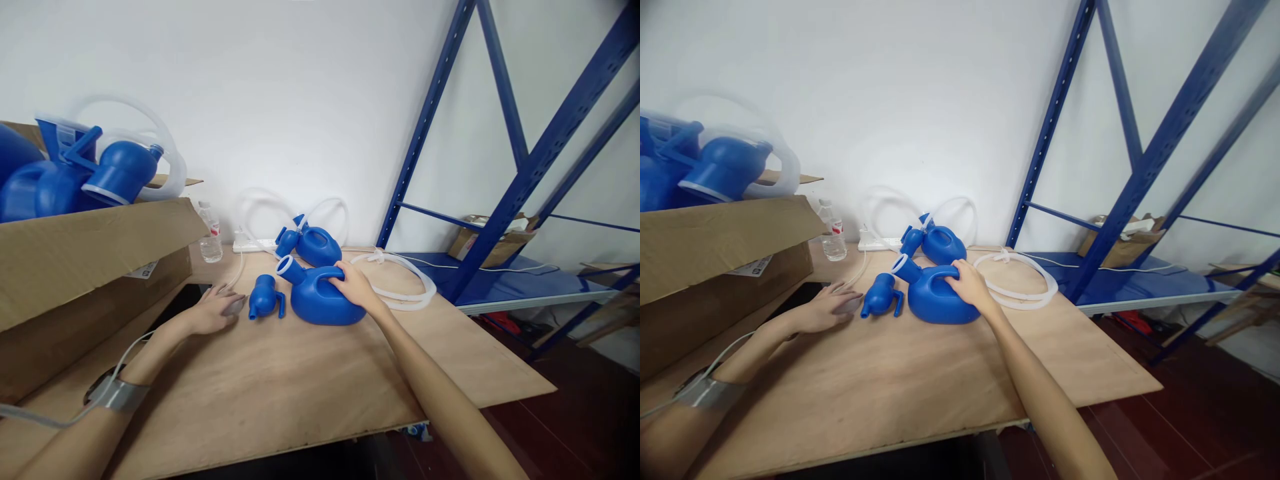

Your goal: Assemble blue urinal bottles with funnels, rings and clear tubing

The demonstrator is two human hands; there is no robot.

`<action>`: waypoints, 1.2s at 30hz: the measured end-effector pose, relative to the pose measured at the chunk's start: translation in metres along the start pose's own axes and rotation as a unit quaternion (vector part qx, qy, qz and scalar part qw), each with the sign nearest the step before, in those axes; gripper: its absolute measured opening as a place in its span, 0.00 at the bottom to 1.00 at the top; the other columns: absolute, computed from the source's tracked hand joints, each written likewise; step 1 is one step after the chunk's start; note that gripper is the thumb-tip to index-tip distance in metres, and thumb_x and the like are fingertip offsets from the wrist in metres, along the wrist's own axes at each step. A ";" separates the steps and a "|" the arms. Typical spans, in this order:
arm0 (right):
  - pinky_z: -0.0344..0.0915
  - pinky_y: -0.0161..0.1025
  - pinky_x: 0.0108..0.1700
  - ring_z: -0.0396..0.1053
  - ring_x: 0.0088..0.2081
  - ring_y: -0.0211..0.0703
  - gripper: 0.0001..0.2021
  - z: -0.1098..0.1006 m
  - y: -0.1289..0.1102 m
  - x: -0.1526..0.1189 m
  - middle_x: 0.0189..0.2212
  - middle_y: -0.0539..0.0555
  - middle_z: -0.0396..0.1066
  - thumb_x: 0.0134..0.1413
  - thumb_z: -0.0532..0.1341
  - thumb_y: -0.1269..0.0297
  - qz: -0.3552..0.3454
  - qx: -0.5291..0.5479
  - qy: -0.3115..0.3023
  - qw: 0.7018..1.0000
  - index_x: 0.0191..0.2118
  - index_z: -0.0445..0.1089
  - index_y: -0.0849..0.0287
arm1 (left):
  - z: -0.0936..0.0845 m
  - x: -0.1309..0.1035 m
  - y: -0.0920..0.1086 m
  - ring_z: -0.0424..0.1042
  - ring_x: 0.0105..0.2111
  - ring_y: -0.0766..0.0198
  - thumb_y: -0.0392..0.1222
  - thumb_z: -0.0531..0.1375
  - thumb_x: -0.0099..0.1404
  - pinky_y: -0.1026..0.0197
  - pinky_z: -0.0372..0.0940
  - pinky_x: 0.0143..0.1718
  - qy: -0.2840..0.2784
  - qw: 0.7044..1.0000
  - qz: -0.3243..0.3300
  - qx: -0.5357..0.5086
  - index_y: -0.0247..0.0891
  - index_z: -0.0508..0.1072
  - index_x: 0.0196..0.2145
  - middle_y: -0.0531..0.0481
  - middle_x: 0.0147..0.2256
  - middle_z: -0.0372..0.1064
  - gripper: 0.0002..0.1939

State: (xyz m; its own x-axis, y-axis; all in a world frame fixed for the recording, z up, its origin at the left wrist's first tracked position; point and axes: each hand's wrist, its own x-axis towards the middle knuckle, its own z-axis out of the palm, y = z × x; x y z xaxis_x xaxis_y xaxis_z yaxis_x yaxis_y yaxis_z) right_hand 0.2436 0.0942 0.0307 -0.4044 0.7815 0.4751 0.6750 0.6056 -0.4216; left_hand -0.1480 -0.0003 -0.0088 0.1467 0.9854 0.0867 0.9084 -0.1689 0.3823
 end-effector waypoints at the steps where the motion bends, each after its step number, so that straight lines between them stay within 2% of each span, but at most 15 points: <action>1: 0.65 0.42 0.46 0.71 0.42 0.48 0.05 0.000 0.000 -0.001 0.38 0.52 0.73 0.61 0.61 0.62 0.000 0.001 0.001 1.000 0.34 0.67 0.54 | 0.000 -0.001 0.000 0.59 0.68 0.32 0.53 0.63 0.52 0.36 0.53 0.68 0.015 1.000 0.012 0.003 0.45 0.79 0.55 0.40 0.60 0.74 0.32; 4: 0.65 0.43 0.47 0.72 0.43 0.48 0.03 -0.001 -0.002 -0.003 0.39 0.53 0.74 0.61 0.61 0.63 0.004 0.005 0.004 1.000 0.36 0.68 0.54 | -0.007 -0.001 0.009 0.71 0.59 0.38 0.60 0.59 0.61 0.44 0.63 0.61 0.112 0.994 0.001 -0.019 0.43 0.76 0.58 0.38 0.58 0.75 0.32; 7: 0.65 0.43 0.47 0.72 0.43 0.49 0.02 -0.003 -0.004 -0.005 0.40 0.53 0.74 0.61 0.61 0.63 0.011 0.005 0.008 1.000 0.37 0.68 0.54 | -0.018 0.001 0.032 0.75 0.52 0.43 0.66 0.55 0.66 0.49 0.68 0.55 0.223 0.971 -0.042 -0.079 0.39 0.71 0.62 0.38 0.57 0.75 0.36; 9: 0.66 0.42 0.46 0.72 0.43 0.49 0.02 -0.004 -0.006 -0.005 0.40 0.53 0.74 0.61 0.61 0.63 0.015 -0.003 0.007 1.000 0.36 0.69 0.54 | -0.022 0.005 0.051 0.77 0.49 0.46 0.67 0.54 0.67 0.52 0.69 0.51 0.248 0.960 -0.042 -0.120 0.40 0.71 0.62 0.39 0.55 0.76 0.36; 13: 0.66 0.42 0.43 0.72 0.42 0.48 0.03 -0.006 -0.010 -0.006 0.39 0.53 0.74 0.61 0.61 0.63 0.023 -0.023 0.009 0.999 0.35 0.69 0.54 | -0.018 0.011 0.072 0.77 0.48 0.46 0.62 0.55 0.68 0.50 0.69 0.51 0.242 0.969 -0.020 -0.053 0.42 0.71 0.62 0.41 0.56 0.75 0.32; 15: 0.66 0.42 0.44 0.72 0.42 0.48 0.03 -0.006 -0.010 -0.006 0.39 0.53 0.74 0.62 0.61 0.63 0.021 -0.028 0.009 0.999 0.36 0.69 0.54 | -0.013 0.012 0.069 0.76 0.49 0.44 0.61 0.55 0.67 0.49 0.68 0.51 0.226 0.973 -0.027 -0.023 0.41 0.71 0.62 0.41 0.56 0.74 0.32; 17: 0.66 0.42 0.44 0.72 0.43 0.49 0.03 -0.006 -0.009 -0.007 0.39 0.53 0.74 0.63 0.61 0.63 0.020 -0.034 0.011 0.999 0.36 0.70 0.53 | -0.010 0.011 0.062 0.76 0.49 0.44 0.64 0.55 0.66 0.49 0.69 0.50 0.216 0.975 -0.030 -0.043 0.38 0.72 0.60 0.39 0.55 0.75 0.34; 21: 0.68 0.44 0.47 0.72 0.44 0.51 0.03 -0.007 0.003 -0.007 0.41 0.55 0.75 0.63 0.61 0.63 0.023 -0.048 0.029 0.998 0.40 0.72 0.54 | -0.010 0.002 0.056 0.75 0.47 0.47 0.67 0.55 0.66 0.52 0.70 0.46 0.235 0.968 0.013 -0.081 0.40 0.72 0.59 0.40 0.56 0.74 0.35; 23: 0.68 0.48 0.50 0.73 0.46 0.54 0.08 -0.010 0.009 -0.008 0.43 0.58 0.76 0.63 0.62 0.62 0.029 -0.052 0.038 0.997 0.46 0.73 0.55 | -0.009 0.000 0.057 0.75 0.48 0.47 0.67 0.54 0.68 0.51 0.69 0.47 0.234 0.969 0.024 -0.075 0.41 0.72 0.60 0.40 0.57 0.73 0.34; 25: 0.67 0.54 0.56 0.71 0.52 0.60 0.17 -0.016 0.008 -0.010 0.50 0.62 0.75 0.60 0.63 0.61 0.016 -0.065 0.073 0.995 0.54 0.71 0.57 | -0.003 0.002 0.059 0.75 0.49 0.46 0.67 0.53 0.68 0.50 0.69 0.48 0.218 0.972 0.011 -0.088 0.39 0.72 0.60 0.39 0.57 0.73 0.35; 28: 0.59 0.61 0.65 0.65 0.62 0.65 0.26 -0.020 -0.016 -0.019 0.59 0.65 0.70 0.59 0.63 0.64 -0.087 -0.086 0.129 0.984 0.62 0.68 0.58 | 0.010 0.011 0.059 0.75 0.49 0.45 0.67 0.53 0.67 0.48 0.69 0.51 0.202 0.968 -0.031 -0.143 0.37 0.72 0.59 0.37 0.56 0.74 0.36; 30: 0.60 0.58 0.65 0.68 0.59 0.61 0.21 -0.011 -0.048 -0.029 0.56 0.63 0.73 0.63 0.59 0.63 -0.175 -0.067 0.082 0.979 0.60 0.71 0.56 | 0.018 0.017 0.057 0.75 0.50 0.44 0.67 0.54 0.66 0.46 0.69 0.54 0.208 0.958 -0.060 -0.187 0.37 0.73 0.58 0.36 0.54 0.76 0.36; 32: 0.66 0.54 0.61 0.72 0.56 0.57 0.21 0.009 -0.083 -0.037 0.55 0.60 0.75 0.68 0.56 0.56 -0.194 -0.023 -0.042 0.980 0.62 0.70 0.53 | 0.023 0.021 0.054 0.76 0.50 0.44 0.68 0.55 0.64 0.46 0.70 0.53 0.207 0.944 -0.084 -0.241 0.38 0.73 0.57 0.36 0.54 0.76 0.36; 34: 0.68 0.58 0.59 0.72 0.58 0.61 0.30 0.036 -0.114 -0.038 0.59 0.62 0.73 0.70 0.54 0.43 -0.124 0.026 -0.121 0.984 0.70 0.60 0.52 | 0.025 0.022 0.053 0.78 0.49 0.45 0.70 0.57 0.62 0.47 0.73 0.49 0.186 0.927 -0.103 -0.308 0.38 0.73 0.56 0.37 0.53 0.76 0.37; 36: 0.62 0.68 0.63 0.61 0.68 0.72 0.43 0.062 -0.133 -0.031 0.68 0.71 0.62 0.66 0.54 0.34 -0.049 0.053 -0.172 0.982 0.75 0.50 0.57 | 0.024 0.019 0.055 0.78 0.49 0.45 0.70 0.59 0.60 0.48 0.74 0.47 0.164 0.911 -0.119 -0.360 0.39 0.74 0.53 0.38 0.52 0.77 0.36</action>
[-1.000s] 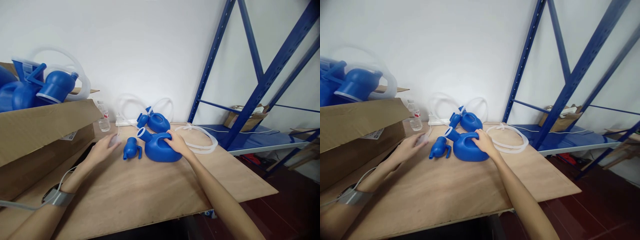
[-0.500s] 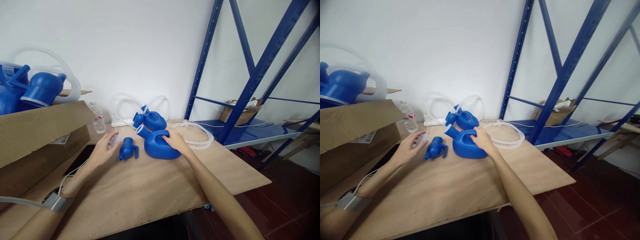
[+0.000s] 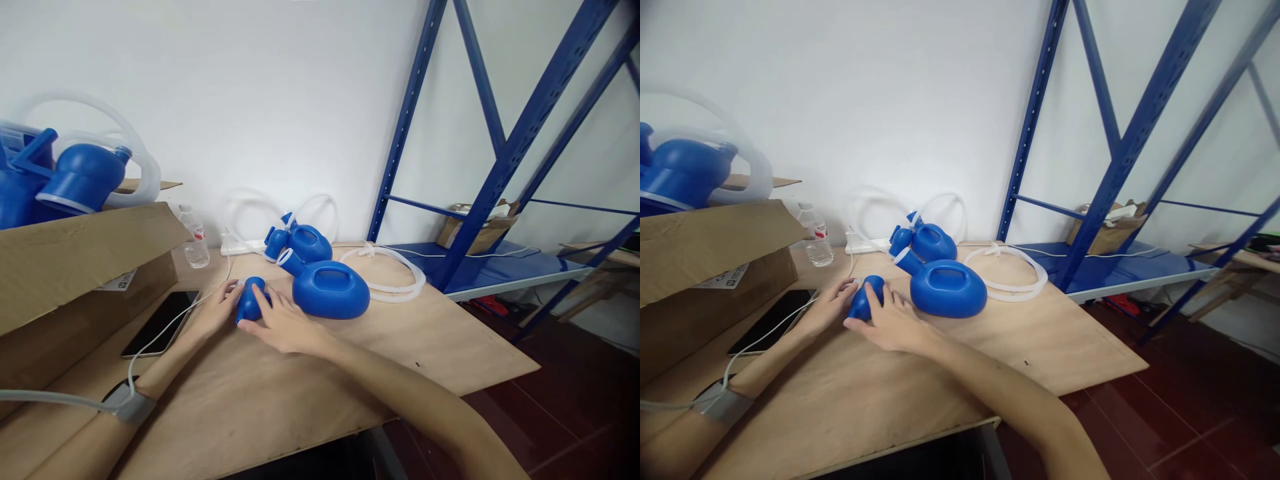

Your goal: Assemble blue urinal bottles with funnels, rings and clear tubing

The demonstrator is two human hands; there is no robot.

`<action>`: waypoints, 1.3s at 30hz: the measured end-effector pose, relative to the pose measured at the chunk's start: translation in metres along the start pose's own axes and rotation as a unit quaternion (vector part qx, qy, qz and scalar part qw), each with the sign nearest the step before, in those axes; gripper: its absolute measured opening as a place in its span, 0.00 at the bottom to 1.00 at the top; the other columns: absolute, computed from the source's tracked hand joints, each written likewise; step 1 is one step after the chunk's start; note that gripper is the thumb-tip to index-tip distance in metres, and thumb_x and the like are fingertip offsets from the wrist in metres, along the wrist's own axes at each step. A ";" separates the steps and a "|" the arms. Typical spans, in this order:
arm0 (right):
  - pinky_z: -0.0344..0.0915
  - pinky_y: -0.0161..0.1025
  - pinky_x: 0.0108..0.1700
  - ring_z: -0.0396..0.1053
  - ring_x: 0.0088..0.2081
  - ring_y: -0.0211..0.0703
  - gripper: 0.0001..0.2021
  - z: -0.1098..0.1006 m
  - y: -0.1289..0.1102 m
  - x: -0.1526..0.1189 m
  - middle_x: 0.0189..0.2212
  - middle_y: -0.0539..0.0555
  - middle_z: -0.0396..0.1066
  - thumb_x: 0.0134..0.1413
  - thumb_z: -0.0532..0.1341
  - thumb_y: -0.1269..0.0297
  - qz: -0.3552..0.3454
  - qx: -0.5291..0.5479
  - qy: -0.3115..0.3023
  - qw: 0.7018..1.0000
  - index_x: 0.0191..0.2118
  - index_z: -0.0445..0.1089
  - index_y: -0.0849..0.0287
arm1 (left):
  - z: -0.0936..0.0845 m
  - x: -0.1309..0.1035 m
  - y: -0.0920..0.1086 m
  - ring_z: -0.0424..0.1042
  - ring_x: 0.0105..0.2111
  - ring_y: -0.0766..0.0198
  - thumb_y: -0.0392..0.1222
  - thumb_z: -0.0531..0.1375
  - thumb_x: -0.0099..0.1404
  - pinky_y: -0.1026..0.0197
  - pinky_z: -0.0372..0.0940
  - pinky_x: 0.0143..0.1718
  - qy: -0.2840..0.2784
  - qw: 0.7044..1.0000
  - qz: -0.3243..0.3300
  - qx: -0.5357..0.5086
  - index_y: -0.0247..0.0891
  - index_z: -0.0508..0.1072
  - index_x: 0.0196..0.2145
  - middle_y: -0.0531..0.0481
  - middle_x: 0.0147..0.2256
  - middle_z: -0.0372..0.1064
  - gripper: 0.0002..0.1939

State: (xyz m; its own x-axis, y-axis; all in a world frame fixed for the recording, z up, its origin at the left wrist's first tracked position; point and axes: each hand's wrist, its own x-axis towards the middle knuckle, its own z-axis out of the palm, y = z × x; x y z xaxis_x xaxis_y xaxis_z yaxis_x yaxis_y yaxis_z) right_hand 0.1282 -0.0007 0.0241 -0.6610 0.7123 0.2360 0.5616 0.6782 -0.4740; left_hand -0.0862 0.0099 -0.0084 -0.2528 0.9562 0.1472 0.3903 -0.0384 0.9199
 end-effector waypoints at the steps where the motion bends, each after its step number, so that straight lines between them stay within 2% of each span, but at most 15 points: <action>1: 0.59 0.70 0.65 0.56 0.71 0.74 0.47 0.008 -0.002 0.010 0.71 0.74 0.56 0.64 0.55 0.33 0.033 0.023 -0.017 0.999 0.76 0.47 0.60 | 0.000 -0.002 0.002 0.78 0.50 0.45 0.69 0.60 0.59 0.48 0.74 0.49 -0.006 1.000 -0.005 -0.012 0.40 0.74 0.52 0.39 0.51 0.78 0.34; 3: 0.55 0.70 0.67 0.51 0.73 0.75 0.50 0.016 0.000 0.029 0.72 0.75 0.52 0.61 0.59 0.34 0.085 0.077 -0.038 0.993 0.76 0.46 0.62 | 0.000 -0.007 0.006 0.77 0.52 0.46 0.68 0.61 0.59 0.49 0.73 0.52 -0.015 1.000 0.001 -0.022 0.42 0.76 0.49 0.42 0.52 0.78 0.31; 6: 0.57 0.63 0.68 0.57 0.71 0.68 0.46 0.017 0.013 0.044 0.71 0.71 0.57 0.57 0.67 0.44 0.104 0.152 -0.043 0.982 0.73 0.52 0.60 | 0.001 -0.014 0.012 0.78 0.51 0.48 0.67 0.63 0.60 0.51 0.75 0.50 -0.036 0.998 -0.003 -0.052 0.41 0.75 0.50 0.42 0.53 0.77 0.31; 8: 0.59 0.58 0.69 0.59 0.70 0.63 0.47 0.015 0.022 0.041 0.70 0.68 0.59 0.52 0.71 0.52 0.090 0.199 -0.019 0.976 0.73 0.53 0.59 | 0.002 -0.014 0.014 0.80 0.46 0.50 0.65 0.64 0.62 0.50 0.77 0.46 -0.020 0.995 -0.024 -0.096 0.40 0.74 0.53 0.40 0.55 0.75 0.31; 10: 0.60 0.55 0.68 0.60 0.70 0.60 0.52 0.014 0.030 0.031 0.70 0.66 0.58 0.45 0.73 0.58 0.060 0.244 0.017 0.968 0.74 0.50 0.56 | 0.003 -0.013 0.014 0.81 0.42 0.53 0.62 0.63 0.64 0.49 0.77 0.45 0.023 0.989 -0.033 -0.140 0.39 0.72 0.55 0.38 0.59 0.72 0.30; 13: 0.59 0.54 0.70 0.58 0.71 0.57 0.55 0.012 0.037 0.013 0.71 0.65 0.56 0.41 0.74 0.62 -0.037 0.235 0.072 0.969 0.75 0.48 0.55 | 0.003 -0.012 0.016 0.80 0.47 0.49 0.64 0.62 0.64 0.48 0.77 0.45 0.055 0.988 -0.002 -0.146 0.39 0.70 0.60 0.36 0.61 0.70 0.35; 15: 0.55 0.55 0.71 0.55 0.72 0.58 0.53 0.013 0.040 0.005 0.72 0.65 0.55 0.43 0.72 0.62 -0.137 0.159 0.087 0.974 0.75 0.49 0.56 | 0.003 -0.015 0.019 0.75 0.56 0.45 0.66 0.60 0.65 0.45 0.75 0.51 0.041 0.990 0.035 -0.131 0.38 0.71 0.61 0.36 0.61 0.71 0.37; 17: 0.52 0.57 0.72 0.51 0.74 0.59 0.51 0.017 0.041 -0.001 0.72 0.65 0.55 0.46 0.70 0.61 -0.221 0.065 0.090 0.969 0.75 0.50 0.58 | 0.003 -0.022 0.023 0.70 0.62 0.44 0.68 0.57 0.66 0.42 0.67 0.62 0.022 0.990 0.087 -0.107 0.37 0.74 0.59 0.38 0.60 0.73 0.36; 19: 0.52 0.59 0.72 0.50 0.74 0.60 0.49 0.023 0.041 -0.003 0.71 0.67 0.57 0.48 0.70 0.58 -0.260 -0.006 0.108 0.960 0.74 0.51 0.60 | 0.004 -0.029 0.027 0.68 0.64 0.46 0.68 0.56 0.68 0.43 0.58 0.69 0.009 0.988 0.144 -0.064 0.38 0.77 0.56 0.39 0.60 0.73 0.34; 21: 0.55 0.59 0.70 0.53 0.73 0.61 0.46 0.028 0.041 -0.004 0.69 0.68 0.61 0.51 0.69 0.53 -0.271 -0.043 0.141 0.951 0.73 0.54 0.61 | 0.005 -0.035 0.028 0.67 0.64 0.47 0.67 0.55 0.69 0.43 0.54 0.70 0.014 0.984 0.176 -0.029 0.38 0.78 0.55 0.40 0.60 0.73 0.33; 24: 0.58 0.57 0.68 0.57 0.71 0.61 0.38 0.031 0.042 -0.005 0.68 0.68 0.63 0.54 0.68 0.51 -0.274 -0.060 0.195 0.940 0.67 0.62 0.60 | 0.008 -0.037 0.024 0.68 0.64 0.46 0.67 0.53 0.70 0.43 0.61 0.66 0.035 0.988 0.145 -0.044 0.37 0.77 0.57 0.39 0.62 0.71 0.34; 28: 0.60 0.57 0.67 0.59 0.70 0.61 0.30 0.025 0.045 -0.005 0.67 0.69 0.64 0.54 0.69 0.50 -0.293 -0.029 0.215 0.931 0.59 0.67 0.58 | 0.008 -0.036 0.019 0.68 0.63 0.43 0.68 0.53 0.70 0.46 0.72 0.55 0.001 0.991 0.087 -0.097 0.37 0.74 0.61 0.38 0.66 0.66 0.37; 32: 0.60 0.59 0.68 0.57 0.70 0.62 0.30 0.022 0.047 -0.006 0.67 0.70 0.60 0.49 0.72 0.49 -0.302 0.012 0.223 0.927 0.53 0.66 0.57 | 0.008 -0.040 0.023 0.68 0.63 0.42 0.67 0.54 0.69 0.47 0.72 0.55 -0.023 0.989 0.079 -0.122 0.37 0.74 0.61 0.39 0.66 0.66 0.37; 35: 0.61 0.60 0.67 0.58 0.70 0.62 0.30 0.024 0.048 -0.008 0.67 0.70 0.59 0.46 0.73 0.52 -0.315 0.026 0.226 0.922 0.52 0.64 0.56 | 0.011 -0.043 0.026 0.69 0.63 0.41 0.67 0.56 0.68 0.47 0.73 0.54 -0.030 0.988 0.067 -0.135 0.37 0.76 0.60 0.39 0.65 0.68 0.36; 39: 0.63 0.60 0.66 0.58 0.70 0.64 0.31 0.026 0.052 -0.008 0.68 0.69 0.58 0.43 0.74 0.56 -0.310 0.031 0.208 0.927 0.51 0.62 0.54 | 0.015 -0.048 0.026 0.68 0.64 0.40 0.64 0.55 0.68 0.42 0.70 0.60 -0.039 0.989 0.078 -0.118 0.34 0.76 0.60 0.38 0.63 0.69 0.36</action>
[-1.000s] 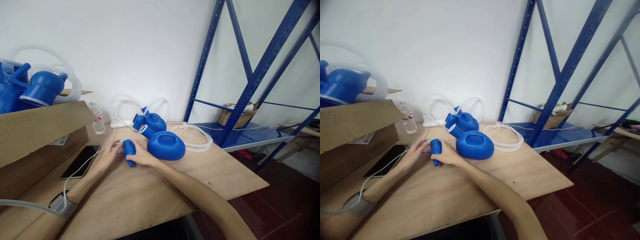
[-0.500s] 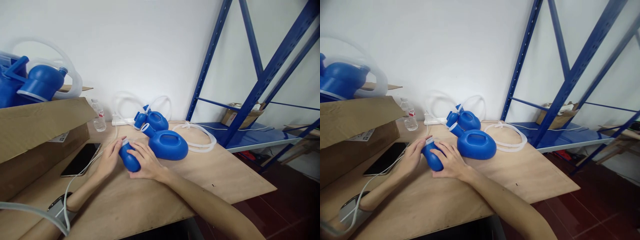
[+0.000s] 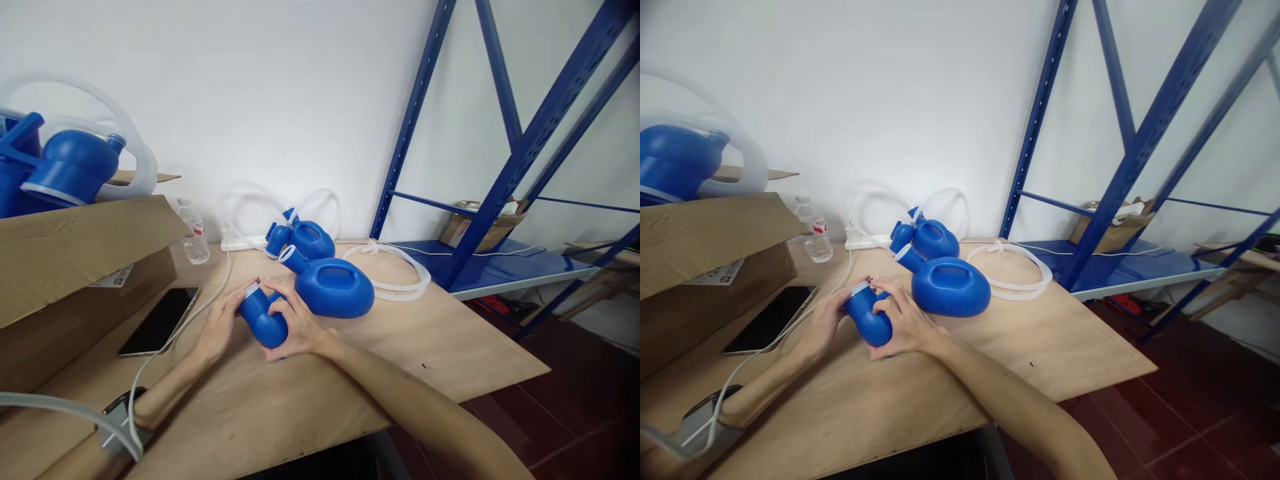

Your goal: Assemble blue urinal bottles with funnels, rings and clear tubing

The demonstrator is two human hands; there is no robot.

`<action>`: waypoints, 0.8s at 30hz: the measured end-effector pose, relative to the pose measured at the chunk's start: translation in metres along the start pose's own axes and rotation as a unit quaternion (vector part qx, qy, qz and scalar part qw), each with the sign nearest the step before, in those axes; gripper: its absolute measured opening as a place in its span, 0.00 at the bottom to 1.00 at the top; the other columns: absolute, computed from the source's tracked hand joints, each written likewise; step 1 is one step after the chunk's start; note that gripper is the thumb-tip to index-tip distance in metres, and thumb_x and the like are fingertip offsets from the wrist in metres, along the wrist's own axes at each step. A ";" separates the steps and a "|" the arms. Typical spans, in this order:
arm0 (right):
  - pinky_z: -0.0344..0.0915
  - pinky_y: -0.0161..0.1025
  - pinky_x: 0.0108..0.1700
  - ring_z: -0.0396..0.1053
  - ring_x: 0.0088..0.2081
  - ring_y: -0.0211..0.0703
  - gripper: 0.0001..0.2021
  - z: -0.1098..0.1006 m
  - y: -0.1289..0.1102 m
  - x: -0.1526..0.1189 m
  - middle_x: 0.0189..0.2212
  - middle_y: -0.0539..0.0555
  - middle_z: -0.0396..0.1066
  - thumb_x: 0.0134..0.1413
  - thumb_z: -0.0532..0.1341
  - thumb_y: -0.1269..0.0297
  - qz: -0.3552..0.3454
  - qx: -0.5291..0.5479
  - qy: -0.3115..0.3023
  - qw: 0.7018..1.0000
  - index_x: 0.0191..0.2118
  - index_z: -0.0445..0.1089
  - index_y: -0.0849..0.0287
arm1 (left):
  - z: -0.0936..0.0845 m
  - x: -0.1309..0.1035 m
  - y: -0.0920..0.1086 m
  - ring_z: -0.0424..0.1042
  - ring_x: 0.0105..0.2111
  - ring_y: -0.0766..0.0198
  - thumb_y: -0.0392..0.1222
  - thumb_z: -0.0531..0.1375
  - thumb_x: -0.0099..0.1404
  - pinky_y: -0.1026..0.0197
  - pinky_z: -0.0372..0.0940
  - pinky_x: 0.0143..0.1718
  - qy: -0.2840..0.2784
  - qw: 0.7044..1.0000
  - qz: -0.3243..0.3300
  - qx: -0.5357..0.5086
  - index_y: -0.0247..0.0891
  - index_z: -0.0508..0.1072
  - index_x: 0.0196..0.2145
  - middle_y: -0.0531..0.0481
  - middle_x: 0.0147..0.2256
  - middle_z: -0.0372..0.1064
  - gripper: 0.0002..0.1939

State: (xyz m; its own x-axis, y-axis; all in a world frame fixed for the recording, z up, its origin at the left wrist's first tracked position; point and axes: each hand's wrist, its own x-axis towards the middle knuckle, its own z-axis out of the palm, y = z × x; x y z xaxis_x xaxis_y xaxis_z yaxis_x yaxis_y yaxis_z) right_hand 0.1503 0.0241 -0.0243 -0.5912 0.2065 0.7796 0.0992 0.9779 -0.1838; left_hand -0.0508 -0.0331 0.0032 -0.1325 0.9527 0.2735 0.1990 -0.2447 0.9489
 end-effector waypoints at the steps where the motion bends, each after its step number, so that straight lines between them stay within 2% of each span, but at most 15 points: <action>1: 0.62 0.60 0.66 0.57 0.71 0.65 0.31 -0.001 0.002 0.000 0.68 0.69 0.57 0.42 0.74 0.56 0.003 -0.002 -0.003 1.000 0.51 0.61 0.53 | 0.001 -0.002 0.002 0.66 0.65 0.41 0.63 0.54 0.69 0.41 0.66 0.63 -0.004 1.000 0.018 0.013 0.34 0.76 0.61 0.38 0.64 0.69 0.35; 3: 0.60 0.62 0.67 0.54 0.72 0.65 0.32 -0.003 0.008 0.001 0.69 0.69 0.55 0.43 0.74 0.56 -0.009 -0.006 0.005 1.000 0.52 0.59 0.53 | 0.003 -0.007 0.008 0.65 0.67 0.44 0.60 0.53 0.71 0.41 0.60 0.68 -0.010 0.996 0.076 0.049 0.36 0.77 0.60 0.40 0.65 0.68 0.31; 5: 0.59 0.65 0.68 0.51 0.74 0.65 0.35 -0.006 0.014 0.002 0.69 0.69 0.53 0.44 0.74 0.55 -0.037 -0.005 0.032 0.999 0.53 0.55 0.52 | 0.006 -0.012 0.017 0.64 0.67 0.47 0.56 0.55 0.72 0.43 0.57 0.70 -0.026 0.983 0.159 0.092 0.40 0.77 0.59 0.42 0.66 0.68 0.27; 7: 0.58 0.66 0.68 0.49 0.74 0.65 0.37 -0.008 0.018 0.003 0.68 0.69 0.52 0.44 0.75 0.56 -0.061 0.004 0.061 0.996 0.54 0.53 0.51 | 0.010 -0.015 0.026 0.66 0.66 0.48 0.54 0.61 0.69 0.45 0.60 0.68 -0.044 0.964 0.227 0.131 0.43 0.77 0.60 0.43 0.66 0.67 0.25; 9: 0.56 0.67 0.69 0.48 0.74 0.64 0.40 -0.008 0.017 0.004 0.68 0.68 0.51 0.43 0.77 0.56 -0.054 0.024 0.065 0.996 0.56 0.53 0.51 | 0.010 -0.013 0.031 0.69 0.63 0.47 0.53 0.66 0.64 0.46 0.64 0.65 -0.041 0.956 0.245 0.154 0.43 0.77 0.59 0.42 0.63 0.70 0.27; 11: 0.56 0.66 0.70 0.48 0.74 0.64 0.45 -0.005 0.011 0.007 0.69 0.68 0.48 0.40 0.79 0.53 -0.007 0.072 0.055 0.996 0.59 0.53 0.50 | 0.005 -0.006 0.032 0.73 0.58 0.47 0.55 0.68 0.62 0.46 0.68 0.61 -0.010 0.968 0.199 0.150 0.42 0.77 0.56 0.41 0.58 0.73 0.27; 13: 0.58 0.63 0.70 0.51 0.74 0.63 0.51 -0.002 0.004 0.011 0.72 0.69 0.45 0.38 0.80 0.48 0.092 0.162 0.066 0.980 0.63 0.51 0.50 | -0.004 0.002 0.029 0.75 0.54 0.48 0.57 0.67 0.62 0.47 0.70 0.57 0.034 0.981 0.143 0.129 0.42 0.75 0.53 0.42 0.55 0.74 0.26; 15: 0.63 0.59 0.67 0.58 0.71 0.58 0.50 0.001 -0.001 0.017 0.72 0.68 0.49 0.45 0.76 0.43 0.223 0.279 0.085 0.930 0.67 0.50 0.49 | -0.014 0.008 0.025 0.74 0.54 0.49 0.57 0.67 0.61 0.48 0.70 0.56 0.079 0.982 0.132 0.113 0.42 0.71 0.53 0.42 0.56 0.73 0.28; 17: 0.68 0.57 0.64 0.68 0.65 0.54 0.42 0.002 -0.002 0.022 0.67 0.64 0.63 0.53 0.71 0.41 0.332 0.375 0.082 0.862 0.67 0.54 0.49 | -0.021 0.009 0.022 0.73 0.55 0.50 0.55 0.68 0.58 0.48 0.69 0.57 0.102 0.977 0.158 0.103 0.42 0.66 0.54 0.42 0.56 0.71 0.30; 18: 0.69 0.57 0.63 0.71 0.62 0.54 0.38 0.002 -0.001 0.023 0.62 0.62 0.70 0.55 0.69 0.41 0.365 0.406 0.072 0.835 0.66 0.60 0.50 | -0.022 0.009 0.022 0.73 0.55 0.50 0.54 0.69 0.57 0.48 0.69 0.57 0.097 0.976 0.168 0.102 0.43 0.64 0.54 0.42 0.56 0.71 0.31; 20: 0.71 0.57 0.62 0.76 0.57 0.54 0.32 0.001 -0.001 0.026 0.53 0.59 0.78 0.55 0.70 0.41 0.393 0.436 0.061 0.807 0.60 0.71 0.54 | -0.021 0.006 0.023 0.74 0.53 0.51 0.53 0.68 0.58 0.49 0.69 0.55 0.062 0.976 0.174 0.114 0.42 0.65 0.53 0.43 0.53 0.72 0.29; 22: 0.71 0.57 0.61 0.78 0.54 0.55 0.29 0.000 -0.003 0.026 0.49 0.59 0.81 0.52 0.72 0.44 0.394 0.435 0.074 0.806 0.54 0.77 0.57 | -0.017 0.004 0.025 0.75 0.50 0.52 0.53 0.67 0.60 0.50 0.69 0.55 0.027 0.972 0.184 0.145 0.42 0.69 0.50 0.44 0.50 0.74 0.24; 24: 0.71 0.58 0.62 0.78 0.53 0.56 0.27 -0.001 -0.008 0.026 0.48 0.59 0.81 0.49 0.75 0.47 0.385 0.423 0.104 0.814 0.52 0.79 0.58 | -0.013 0.003 0.028 0.74 0.50 0.51 0.53 0.67 0.60 0.50 0.68 0.56 0.013 0.962 0.208 0.175 0.42 0.73 0.46 0.45 0.47 0.74 0.20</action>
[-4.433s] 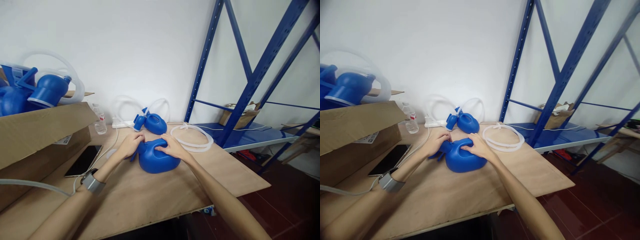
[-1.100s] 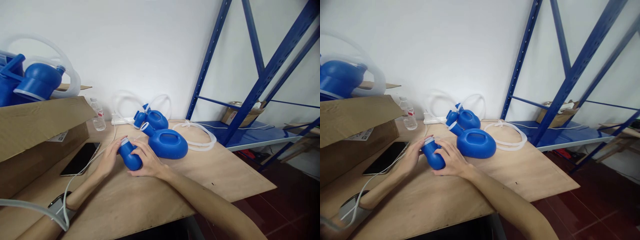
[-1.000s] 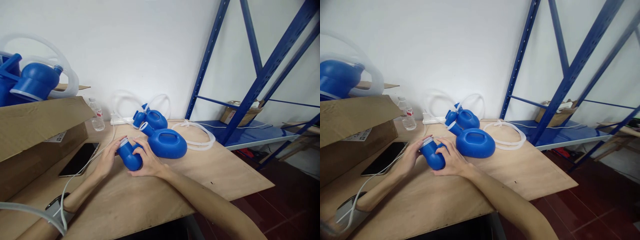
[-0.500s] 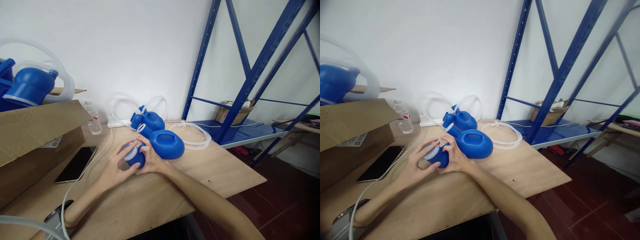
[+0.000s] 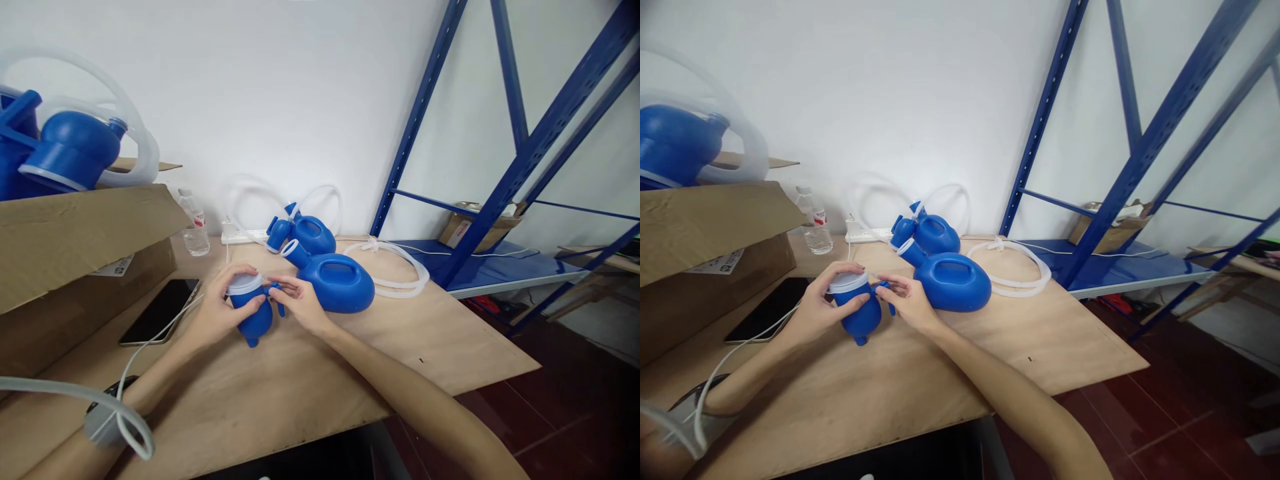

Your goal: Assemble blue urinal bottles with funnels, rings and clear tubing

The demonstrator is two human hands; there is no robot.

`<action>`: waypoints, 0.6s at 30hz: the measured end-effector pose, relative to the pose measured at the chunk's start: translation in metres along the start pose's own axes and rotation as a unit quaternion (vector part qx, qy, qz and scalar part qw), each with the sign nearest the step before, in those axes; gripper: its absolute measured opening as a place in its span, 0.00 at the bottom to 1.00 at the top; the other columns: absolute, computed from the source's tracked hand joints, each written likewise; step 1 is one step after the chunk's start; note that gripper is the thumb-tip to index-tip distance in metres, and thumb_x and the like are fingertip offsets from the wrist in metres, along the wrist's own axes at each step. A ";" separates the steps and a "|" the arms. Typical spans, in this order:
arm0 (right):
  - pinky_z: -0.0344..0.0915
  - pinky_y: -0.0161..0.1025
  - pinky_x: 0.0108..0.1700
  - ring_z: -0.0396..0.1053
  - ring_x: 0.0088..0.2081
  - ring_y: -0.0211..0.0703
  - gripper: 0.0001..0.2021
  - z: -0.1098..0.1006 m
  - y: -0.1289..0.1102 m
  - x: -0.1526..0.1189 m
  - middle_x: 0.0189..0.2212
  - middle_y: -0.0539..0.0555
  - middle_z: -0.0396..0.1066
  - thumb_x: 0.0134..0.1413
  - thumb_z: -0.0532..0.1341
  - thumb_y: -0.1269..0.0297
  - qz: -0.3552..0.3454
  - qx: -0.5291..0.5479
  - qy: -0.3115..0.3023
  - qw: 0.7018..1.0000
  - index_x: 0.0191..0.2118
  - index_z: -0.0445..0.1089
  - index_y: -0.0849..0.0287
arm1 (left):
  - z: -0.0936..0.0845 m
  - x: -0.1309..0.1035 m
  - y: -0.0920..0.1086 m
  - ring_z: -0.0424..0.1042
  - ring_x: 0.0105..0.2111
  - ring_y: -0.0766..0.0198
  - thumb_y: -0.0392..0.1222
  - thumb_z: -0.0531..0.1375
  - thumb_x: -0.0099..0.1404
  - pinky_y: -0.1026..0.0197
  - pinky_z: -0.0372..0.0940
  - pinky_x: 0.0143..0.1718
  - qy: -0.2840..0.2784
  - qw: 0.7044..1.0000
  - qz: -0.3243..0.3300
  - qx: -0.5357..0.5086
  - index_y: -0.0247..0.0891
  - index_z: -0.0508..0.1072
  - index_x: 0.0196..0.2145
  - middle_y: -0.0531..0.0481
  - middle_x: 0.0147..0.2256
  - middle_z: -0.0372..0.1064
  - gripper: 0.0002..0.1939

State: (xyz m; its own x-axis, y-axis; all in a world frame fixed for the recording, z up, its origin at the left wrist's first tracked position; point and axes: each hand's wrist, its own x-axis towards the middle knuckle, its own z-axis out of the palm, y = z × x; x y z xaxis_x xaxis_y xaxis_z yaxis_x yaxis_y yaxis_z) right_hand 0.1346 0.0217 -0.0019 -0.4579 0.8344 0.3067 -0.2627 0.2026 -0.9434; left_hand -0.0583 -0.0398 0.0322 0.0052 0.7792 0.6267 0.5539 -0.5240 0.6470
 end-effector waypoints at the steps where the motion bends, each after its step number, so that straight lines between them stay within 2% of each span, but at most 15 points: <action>1: 0.71 0.58 0.62 0.78 0.54 0.56 0.27 0.002 -0.002 -0.002 0.49 0.59 0.81 0.49 0.75 0.49 -0.015 -0.002 0.012 1.000 0.52 0.79 0.57 | 0.000 0.000 0.001 0.74 0.50 0.51 0.54 0.67 0.60 0.50 0.68 0.56 -0.001 1.000 0.015 0.010 0.42 0.74 0.46 0.45 0.47 0.75 0.20; 4: 0.69 0.57 0.65 0.75 0.58 0.55 0.20 0.006 -0.006 -0.007 0.53 0.59 0.79 0.52 0.74 0.52 -0.079 -0.025 0.034 0.996 0.48 0.81 0.56 | -0.002 0.000 0.004 0.74 0.50 0.51 0.55 0.68 0.60 0.52 0.70 0.54 0.002 0.998 0.045 0.031 0.43 0.76 0.50 0.44 0.49 0.73 0.24; 6: 0.67 0.55 0.66 0.73 0.61 0.55 0.20 0.006 -0.007 -0.006 0.57 0.60 0.76 0.51 0.74 0.53 -0.099 -0.038 0.033 0.994 0.47 0.81 0.56 | -0.004 -0.001 0.004 0.74 0.50 0.52 0.56 0.69 0.59 0.53 0.70 0.53 0.006 0.997 0.061 0.049 0.44 0.77 0.53 0.44 0.51 0.72 0.27; 10: 0.68 0.54 0.66 0.70 0.64 0.54 0.41 0.002 -0.008 -0.001 0.66 0.60 0.67 0.43 0.78 0.52 -0.040 -0.001 0.038 0.998 0.64 0.70 0.51 | -0.008 -0.002 0.007 0.74 0.50 0.51 0.59 0.71 0.56 0.52 0.70 0.56 -0.021 0.994 0.073 0.072 0.46 0.77 0.58 0.45 0.51 0.70 0.33; 11: 0.67 0.54 0.66 0.70 0.63 0.54 0.42 0.001 -0.008 0.000 0.65 0.59 0.68 0.42 0.78 0.51 -0.019 0.007 0.024 1.000 0.64 0.69 0.51 | -0.009 -0.002 0.008 0.75 0.50 0.51 0.60 0.72 0.56 0.51 0.70 0.56 -0.035 0.994 0.069 0.074 0.46 0.77 0.58 0.45 0.51 0.69 0.34; 12: 0.66 0.55 0.67 0.71 0.63 0.54 0.39 -0.001 -0.009 0.000 0.63 0.59 0.71 0.44 0.77 0.50 -0.003 0.011 0.000 1.000 0.62 0.71 0.52 | -0.010 -0.001 0.010 0.75 0.49 0.51 0.61 0.72 0.55 0.51 0.70 0.56 -0.048 0.994 0.063 0.073 0.47 0.78 0.57 0.45 0.50 0.69 0.34; 15: 0.63 0.55 0.68 0.72 0.61 0.54 0.25 -0.003 -0.013 0.000 0.54 0.57 0.79 0.51 0.73 0.49 0.004 0.025 -0.067 0.997 0.52 0.77 0.55 | -0.013 0.004 0.018 0.75 0.48 0.50 0.62 0.69 0.58 0.52 0.71 0.54 -0.081 0.994 0.048 0.050 0.48 0.81 0.53 0.44 0.48 0.71 0.29; 18: 0.65 0.54 0.67 0.75 0.59 0.52 0.28 -0.002 -0.016 -0.001 0.51 0.54 0.81 0.50 0.75 0.50 -0.018 0.039 -0.047 0.998 0.55 0.74 0.54 | -0.017 0.012 0.029 0.75 0.49 0.48 0.65 0.62 0.63 0.52 0.70 0.53 -0.092 0.996 0.008 0.019 0.47 0.83 0.45 0.43 0.47 0.74 0.23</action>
State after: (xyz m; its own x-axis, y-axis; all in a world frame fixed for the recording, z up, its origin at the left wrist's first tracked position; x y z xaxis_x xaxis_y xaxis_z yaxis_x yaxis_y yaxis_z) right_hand 0.1404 0.0187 0.0132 -0.5235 0.7746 0.3549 -0.3436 0.1893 -0.9198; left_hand -0.0561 -0.0510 0.0658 0.1641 0.8229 0.5439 0.5832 -0.5256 0.6193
